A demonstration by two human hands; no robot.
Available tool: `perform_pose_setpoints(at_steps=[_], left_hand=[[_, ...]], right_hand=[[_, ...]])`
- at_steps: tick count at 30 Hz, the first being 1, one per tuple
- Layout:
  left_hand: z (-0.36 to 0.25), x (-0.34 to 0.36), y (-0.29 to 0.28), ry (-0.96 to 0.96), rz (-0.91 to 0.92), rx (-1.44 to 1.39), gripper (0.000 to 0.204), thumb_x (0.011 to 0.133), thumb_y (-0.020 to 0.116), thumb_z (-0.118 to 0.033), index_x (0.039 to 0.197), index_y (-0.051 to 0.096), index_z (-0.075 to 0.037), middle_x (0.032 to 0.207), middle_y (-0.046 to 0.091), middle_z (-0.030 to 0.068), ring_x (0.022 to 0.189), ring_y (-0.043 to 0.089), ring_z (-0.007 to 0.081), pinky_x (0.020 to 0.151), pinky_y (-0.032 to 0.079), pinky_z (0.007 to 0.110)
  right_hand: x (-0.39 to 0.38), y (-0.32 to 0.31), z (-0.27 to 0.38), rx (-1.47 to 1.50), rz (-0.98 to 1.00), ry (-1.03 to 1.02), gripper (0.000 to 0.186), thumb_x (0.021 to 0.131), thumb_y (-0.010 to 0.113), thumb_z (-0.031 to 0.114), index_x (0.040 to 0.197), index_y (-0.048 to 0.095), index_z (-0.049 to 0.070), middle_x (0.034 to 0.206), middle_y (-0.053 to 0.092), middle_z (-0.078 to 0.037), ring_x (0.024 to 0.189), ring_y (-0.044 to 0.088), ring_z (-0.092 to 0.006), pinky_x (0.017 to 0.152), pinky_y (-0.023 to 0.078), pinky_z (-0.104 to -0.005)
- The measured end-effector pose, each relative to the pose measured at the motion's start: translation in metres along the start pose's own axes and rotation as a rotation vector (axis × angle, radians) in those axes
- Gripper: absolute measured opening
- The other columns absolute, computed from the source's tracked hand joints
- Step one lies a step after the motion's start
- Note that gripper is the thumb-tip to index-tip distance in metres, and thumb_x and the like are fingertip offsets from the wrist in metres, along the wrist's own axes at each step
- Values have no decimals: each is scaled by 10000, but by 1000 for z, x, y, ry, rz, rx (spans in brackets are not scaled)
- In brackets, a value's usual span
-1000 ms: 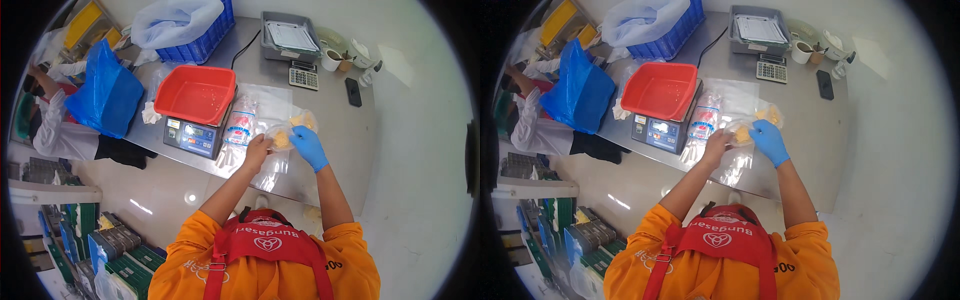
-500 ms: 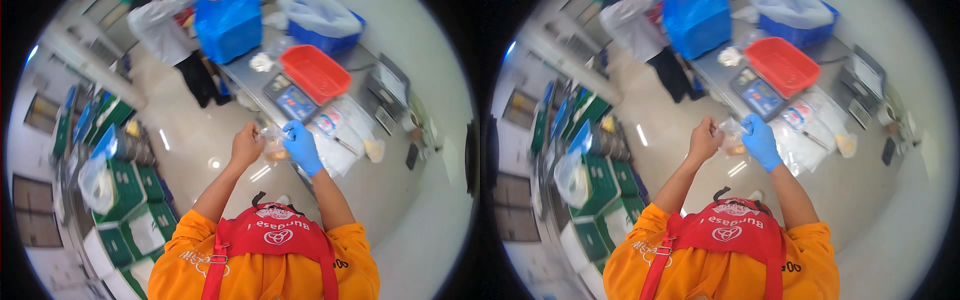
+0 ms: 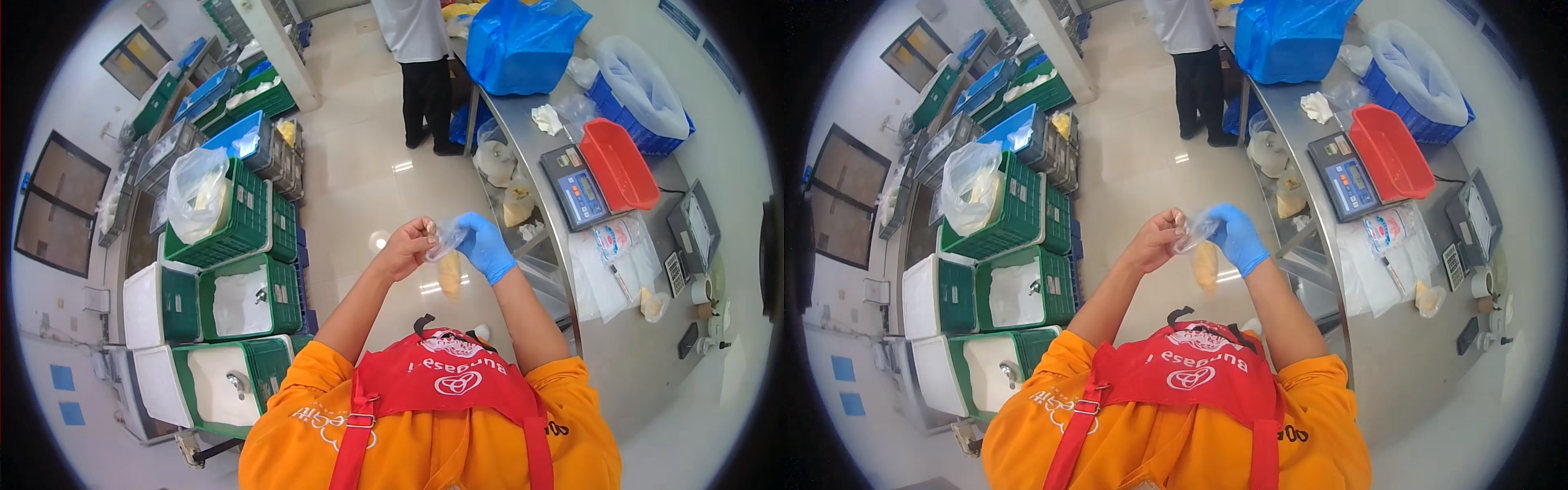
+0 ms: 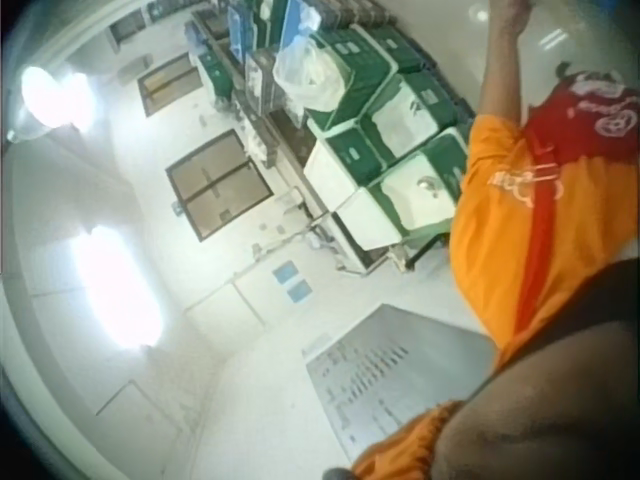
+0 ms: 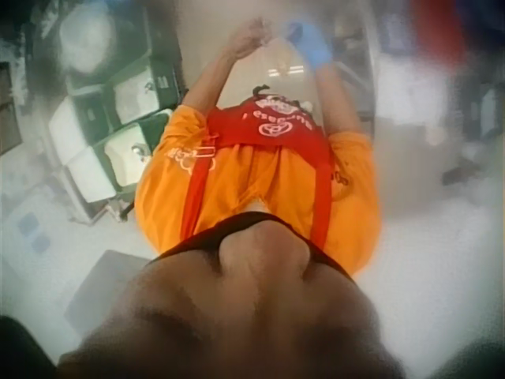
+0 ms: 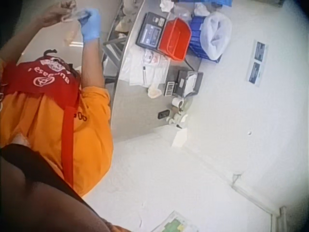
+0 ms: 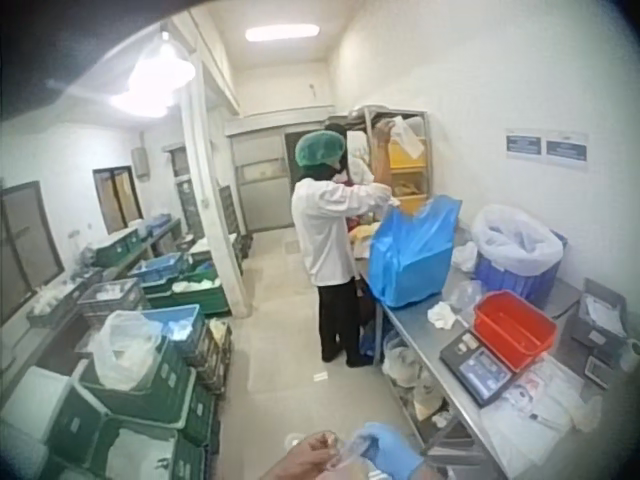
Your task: The person scoops a yellow food substance from a large container into a plastic bag using a metal scoop. They weigh the bag on a digital scale, adjust the contents, and tie the bag closed. The person then writes on a whiteboard with a marker and cleans the scoop with a cloth.
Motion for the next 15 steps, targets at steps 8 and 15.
perform_pose_setpoints(at_steps=[8,15], left_hand=[[-37,-42,-8,527,-495,1438,314,751,638,-23,1053,568,-73,911,611,153,711,600,369,628,499,405],[-84,-42,-6,513,28,1223,465,760,751,-167,1177,567,-78,1106,598,108,877,665,252,781,526,366]], right_hand=[[-48,92,12,-1709,253,-668,177,800,724,140,877,588,59,817,579,-121,790,635,-304,747,525,-389],[-43,115,38,-1712,150,-720,216,885,654,280,798,631,84,806,594,-139,757,634,-353,661,508,-447]])
Point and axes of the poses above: each hand's wrist, its own x-axis towards the middle knuckle, its own y-axis out of the palm, z = x × y, the point moved 2 cm from there along x, towards the middle knuckle
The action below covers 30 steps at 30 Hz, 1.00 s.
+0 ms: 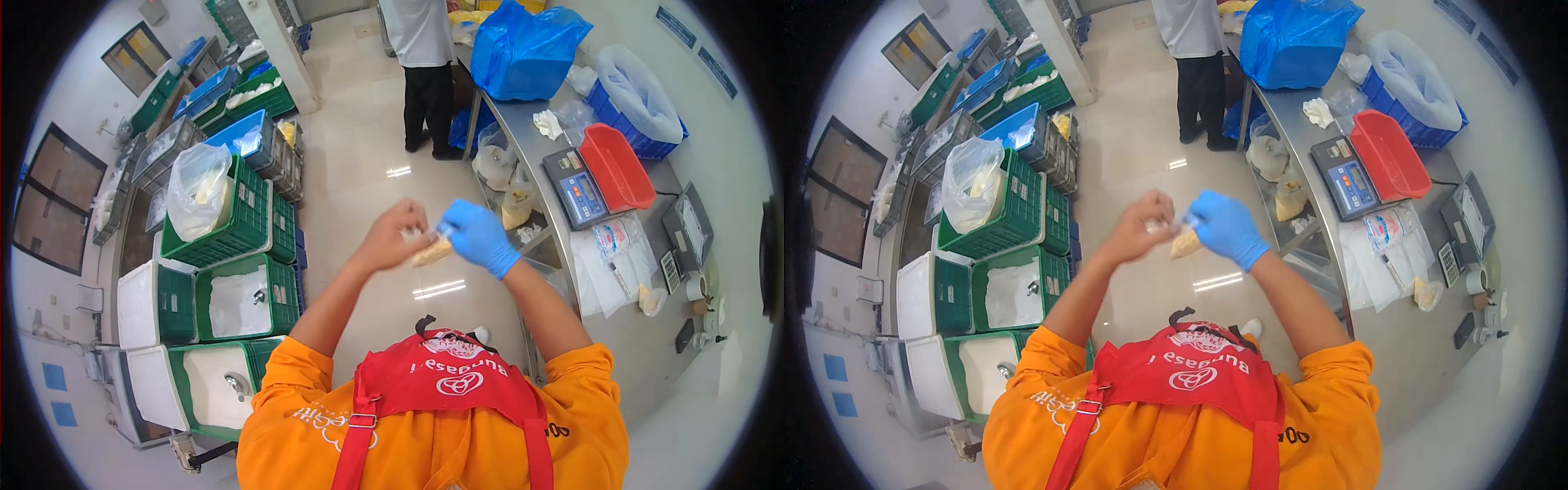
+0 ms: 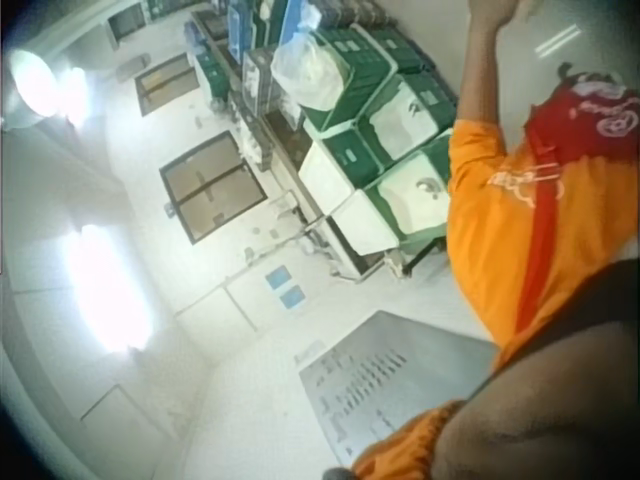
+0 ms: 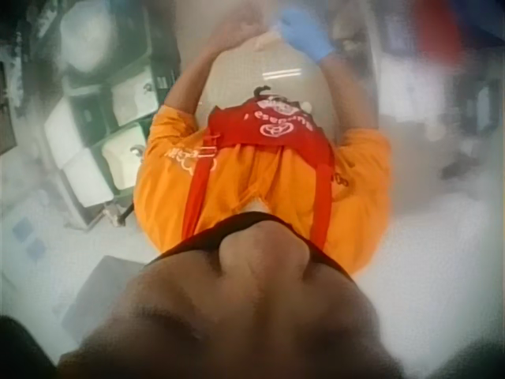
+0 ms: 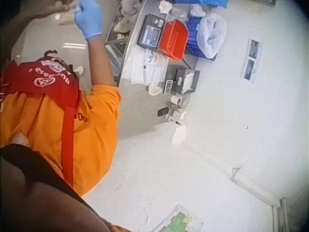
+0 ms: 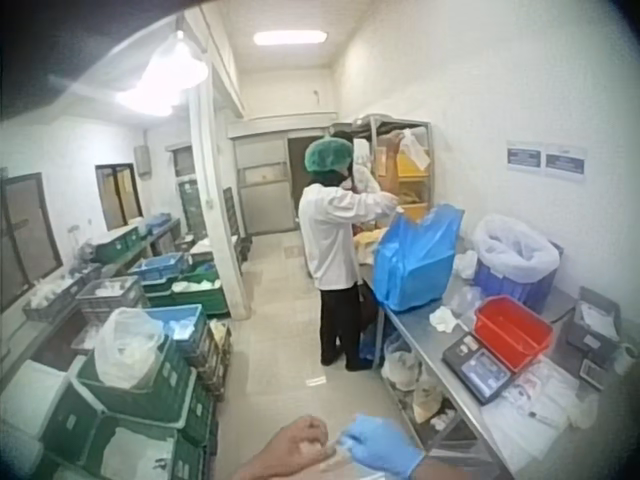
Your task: The person scoops a yellow food substance from a large container into a plastic bag using a metal scoop. They weigh the bag on a digital scale, adjust the contents, and tie the bag closed. The person then writes on a whiteboard with a marker and cleans the scoop with a cloth.
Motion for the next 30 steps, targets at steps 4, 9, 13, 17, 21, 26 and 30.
perform_pose_setpoints(at_steps=[4,9,13,17,21,26,30], left_hand=[[-27,25,-6,68,-35,-462,319,834,745,-235,1054,619,-41,1106,652,122,1027,633,202,889,498,341],[-17,39,46,-248,402,-791,202,971,593,-243,931,604,-45,869,619,37,817,591,129,740,489,304],[-9,44,47,-230,254,-508,366,1021,507,-360,778,560,-91,723,502,-35,646,452,87,593,390,277],[-20,61,42,-347,312,-367,395,1023,505,-376,754,555,-91,680,462,-45,623,416,83,574,363,277],[-22,73,48,-426,342,-511,390,1016,516,-363,736,549,-93,666,448,-50,609,401,88,580,355,273],[-14,74,44,-506,446,-488,358,1017,513,-343,763,557,-95,696,468,-35,646,419,93,606,359,268],[-22,58,49,-386,570,-574,329,1009,518,-322,800,587,-77,746,500,-10,691,453,110,638,397,283]], right_hand=[[37,-53,42,316,78,-160,337,930,602,346,752,648,64,742,609,-159,710,616,-373,641,483,-442],[68,-98,53,-12,-24,-253,391,944,589,379,762,681,45,726,623,-174,695,613,-368,639,484,-423],[45,-122,-4,109,-162,154,420,949,597,406,799,719,33,733,667,-165,656,655,-310,636,501,-395],[33,-119,-24,224,-345,314,422,946,616,407,847,736,15,736,698,-157,611,673,-259,625,509,-378],[30,-131,-39,-29,-427,325,328,938,632,334,903,733,24,734,677,-130,683,678,-277,661,517,-382],[29,-116,16,-664,-580,-319,319,846,651,199,1154,611,128,775,657,-151,791,679,-309,705,522,-438],[-26,-60,-37,-406,114,72,276,823,652,202,1084,594,135,747,653,-186,777,675,-362,694,519,-478]])
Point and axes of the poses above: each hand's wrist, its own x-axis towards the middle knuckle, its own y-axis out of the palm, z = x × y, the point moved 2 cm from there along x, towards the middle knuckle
